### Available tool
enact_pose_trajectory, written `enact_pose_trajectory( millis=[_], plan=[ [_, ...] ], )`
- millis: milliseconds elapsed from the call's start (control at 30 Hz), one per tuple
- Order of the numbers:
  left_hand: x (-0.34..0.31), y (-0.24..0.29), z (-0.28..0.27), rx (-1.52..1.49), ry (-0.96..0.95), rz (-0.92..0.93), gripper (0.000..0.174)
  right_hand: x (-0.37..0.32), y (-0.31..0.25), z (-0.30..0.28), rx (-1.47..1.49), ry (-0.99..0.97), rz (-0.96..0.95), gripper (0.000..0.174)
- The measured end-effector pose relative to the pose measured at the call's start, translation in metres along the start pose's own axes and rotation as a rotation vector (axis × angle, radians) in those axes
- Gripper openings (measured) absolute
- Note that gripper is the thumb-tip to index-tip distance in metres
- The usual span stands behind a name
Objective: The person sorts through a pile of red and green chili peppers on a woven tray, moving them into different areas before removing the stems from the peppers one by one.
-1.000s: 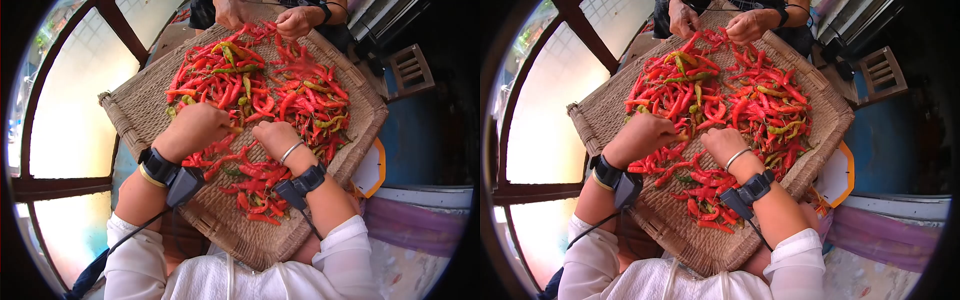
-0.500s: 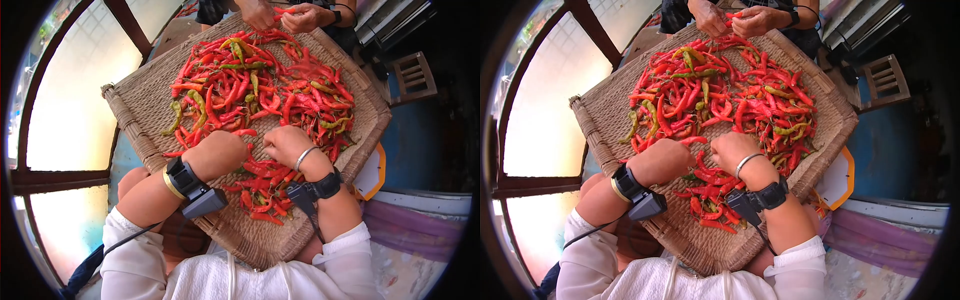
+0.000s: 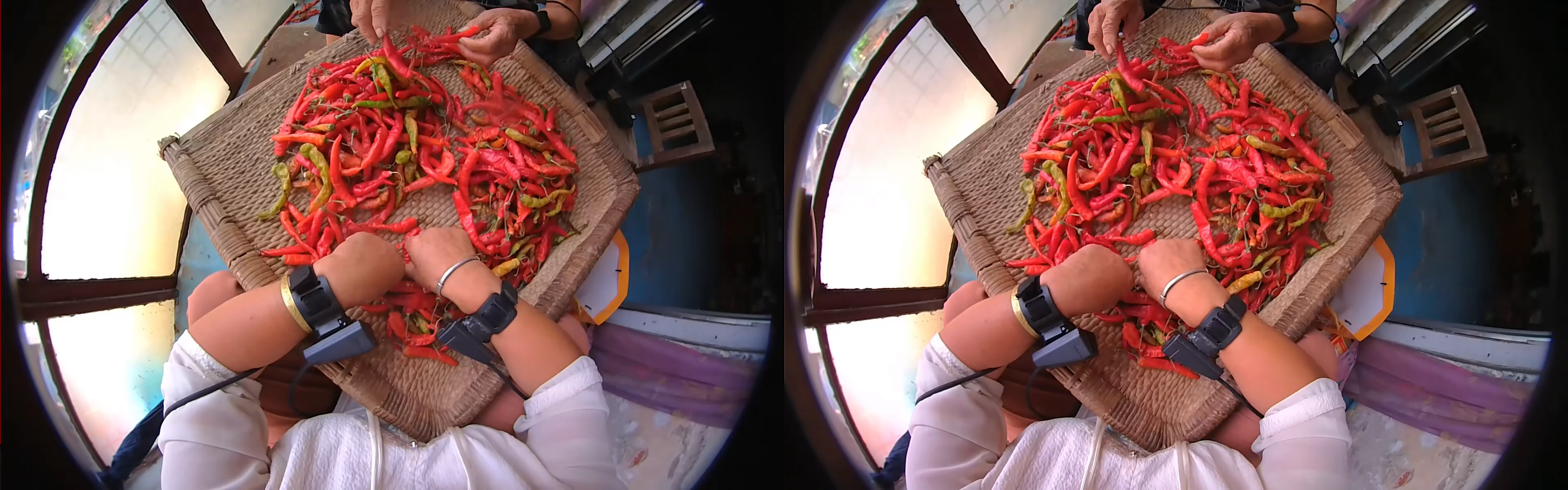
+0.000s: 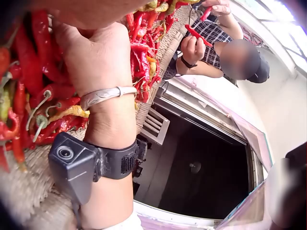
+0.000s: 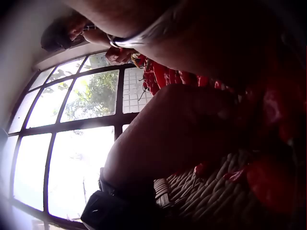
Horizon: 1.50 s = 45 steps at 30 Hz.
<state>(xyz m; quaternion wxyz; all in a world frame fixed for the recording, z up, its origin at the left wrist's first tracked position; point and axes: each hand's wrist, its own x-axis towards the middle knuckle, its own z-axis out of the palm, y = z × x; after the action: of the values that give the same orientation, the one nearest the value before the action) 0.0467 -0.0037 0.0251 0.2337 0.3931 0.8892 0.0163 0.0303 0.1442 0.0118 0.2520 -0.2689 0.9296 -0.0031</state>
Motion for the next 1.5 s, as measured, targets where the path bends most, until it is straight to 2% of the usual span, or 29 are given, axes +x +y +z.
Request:
enact_pose_trajectory(
  millis=[167, 233, 300, 367, 400, 433, 467, 533, 567, 633, 700, 767, 833, 900, 1033, 1100, 1133, 1167, 1233, 1300, 1400, 1433, 1500],
  plan=[
    [-0.012, -0.016, -0.019, -0.009, -0.054, 0.025, 0.014, -0.002, 0.004, -0.001, -0.02, -0.022, -0.038, 0.018],
    [-0.022, -0.029, -0.03, -0.115, 0.065, -0.032, 0.016, -0.004, 0.014, -0.006, 0.154, 0.062, -0.037, 0.013],
    [-0.032, -0.042, -0.045, -0.172, 0.064, -0.033, 0.016, -0.005, 0.023, -0.018, 0.179, 0.064, -0.007, 0.012],
    [-0.038, -0.047, -0.053, -0.23, 0.066, -0.034, 0.016, -0.007, 0.029, -0.033, 0.325, -0.066, 0.062, 0.013],
    [-0.039, -0.048, -0.055, -0.333, 0.088, 0.015, 0.015, -0.007, 0.035, -0.029, 0.386, 0.026, 0.029, 0.013],
    [-0.04, -0.049, -0.056, -0.436, 0.109, 0.064, 0.013, -0.007, 0.04, -0.027, 0.384, 0.026, 0.027, 0.013],
    [-0.039, -0.049, -0.053, -0.438, 0.111, 0.063, 0.013, -0.007, 0.044, -0.027, 0.49, 0.071, 0.008, 0.014],
    [-0.036, -0.049, -0.045, -0.61, 0.125, 0.198, 0.01, -0.009, 0.044, -0.029, 0.689, 0.139, -0.01, 0.016],
    [-0.036, -0.047, -0.046, -0.611, 0.125, 0.197, 0.01, -0.01, 0.043, -0.032, 0.689, 0.137, -0.011, 0.016],
    [-0.036, -0.038, -0.051, -0.633, -0.008, 0.189, 0.009, -0.011, 0.04, -0.038, 0.83, 0.207, -0.021, 0.016],
    [-0.034, -0.032, -0.048, -0.619, -0.004, 0.219, 0.009, -0.012, 0.029, -0.04, 0.931, 0.246, -0.075, 0.015],
    [-0.033, -0.029, -0.047, -0.605, -0.006, 0.253, 0.008, -0.014, 0.012, -0.045, 1.398, 0.496, -0.254, 0.019],
    [-0.032, -0.028, -0.05, -0.6, -0.042, 0.23, 0.009, -0.013, 0.019, -0.045, 1.295, 0.531, -0.269, 0.024],
    [-0.035, -0.034, -0.053, -0.674, -0.015, 0.203, 0.009, -0.011, 0.031, -0.04, 0.91, 0.419, -0.181, 0.024],
    [-0.045, -0.045, -0.065, -0.87, 0.044, 0.158, 0.011, -0.022, 0.043, -0.037, 0.753, 0.351, -0.143, 0.025],
    [-0.047, -0.05, -0.061, -0.881, 0.106, 0.155, 0.012, -0.026, 0.048, -0.039, 0.189, 0.387, 0.079, 0.023],
    [-0.049, -0.051, -0.064, -0.88, 0.161, 0.126, 0.012, -0.025, 0.048, -0.04, 0.003, 0.28, 0.236, 0.029],
    [-0.051, -0.052, -0.066, -0.878, 0.216, 0.098, 0.012, -0.024, 0.049, -0.039, 0.002, 0.284, 0.235, 0.029],
    [-0.056, -0.059, -0.068, -0.916, 0.292, 0.066, 0.012, -0.021, 0.053, -0.032, -0.11, 0.069, 0.308, 0.03],
    [-0.061, -0.069, -0.068, -0.956, 0.367, 0.029, 0.012, -0.017, 0.051, -0.026, -0.11, 0.06, 0.301, 0.031],
    [-0.067, -0.086, -0.066, -1.203, 0.647, -0.145, 0.014, -0.01, 0.05, -0.017, -0.209, 0.095, 0.272, 0.025],
    [-0.062, -0.089, -0.063, -1.201, 0.646, -0.146, 0.014, -0.01, 0.051, -0.017, -0.207, 0.096, 0.272, 0.025],
    [-0.05, -0.092, -0.056, -0.87, 1.159, -0.337, 0.015, -0.015, 0.049, -0.026, -0.131, 0.172, 0.254, 0.018]
  ],
)
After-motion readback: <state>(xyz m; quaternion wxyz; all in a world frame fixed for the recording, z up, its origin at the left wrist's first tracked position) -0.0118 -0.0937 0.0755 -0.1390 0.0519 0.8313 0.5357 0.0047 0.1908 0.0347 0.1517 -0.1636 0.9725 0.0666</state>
